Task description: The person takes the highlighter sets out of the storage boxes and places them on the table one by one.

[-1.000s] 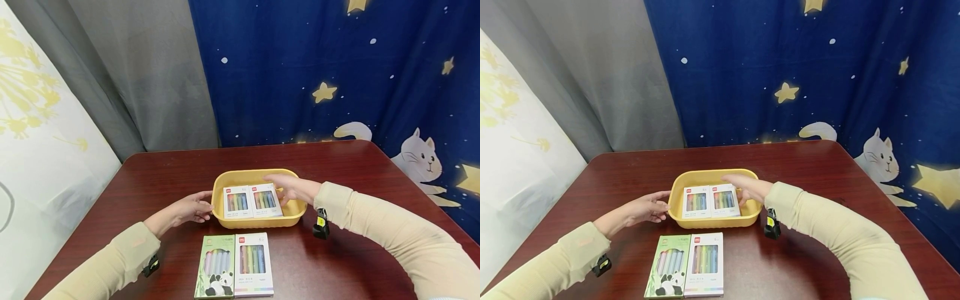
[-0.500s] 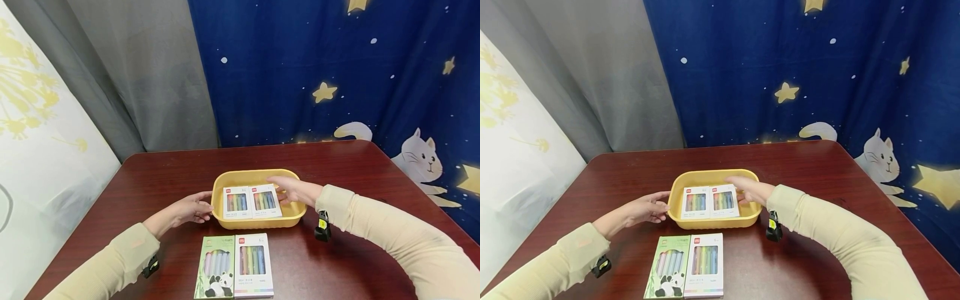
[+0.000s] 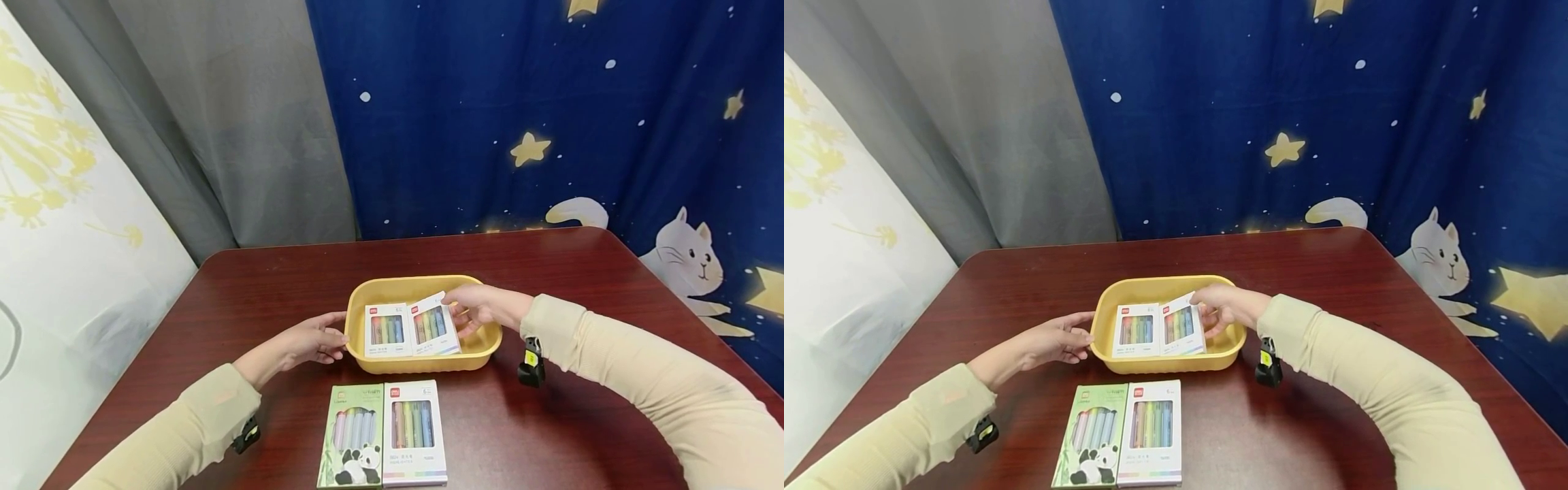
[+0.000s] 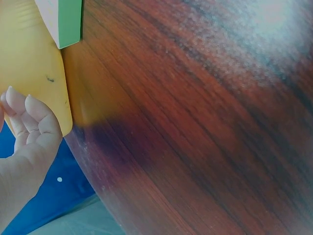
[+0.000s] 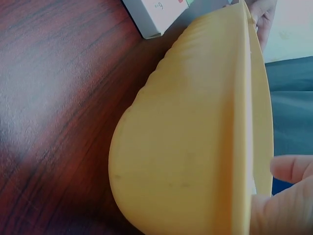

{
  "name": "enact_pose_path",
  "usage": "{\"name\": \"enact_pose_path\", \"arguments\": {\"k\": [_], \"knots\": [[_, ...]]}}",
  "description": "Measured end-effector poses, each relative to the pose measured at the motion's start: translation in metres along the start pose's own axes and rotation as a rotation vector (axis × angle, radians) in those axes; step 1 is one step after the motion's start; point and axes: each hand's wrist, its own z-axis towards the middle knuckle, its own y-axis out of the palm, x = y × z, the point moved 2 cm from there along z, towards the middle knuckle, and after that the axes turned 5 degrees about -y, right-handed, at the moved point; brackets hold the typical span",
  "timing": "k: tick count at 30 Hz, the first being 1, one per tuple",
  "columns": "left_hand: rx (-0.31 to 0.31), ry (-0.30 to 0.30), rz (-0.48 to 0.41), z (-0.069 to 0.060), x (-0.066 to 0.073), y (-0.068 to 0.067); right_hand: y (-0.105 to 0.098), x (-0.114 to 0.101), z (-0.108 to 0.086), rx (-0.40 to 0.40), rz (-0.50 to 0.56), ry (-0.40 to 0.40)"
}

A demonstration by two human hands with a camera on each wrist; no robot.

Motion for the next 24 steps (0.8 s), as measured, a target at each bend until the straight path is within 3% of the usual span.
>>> {"name": "enact_pose_path", "arguments": {"k": [9,24], "knots": [[-0.003,0.000,0.000,0.0000,0.0018,0.0005,-0.0009,-0.0031,-0.0058,-0.100,0.013,-0.017],[-0.017,0.005,0.001,-0.0001,0.0013,0.0001,0.0038,0.0013,-0.0063,-0.071,0.051,-0.112]]}}
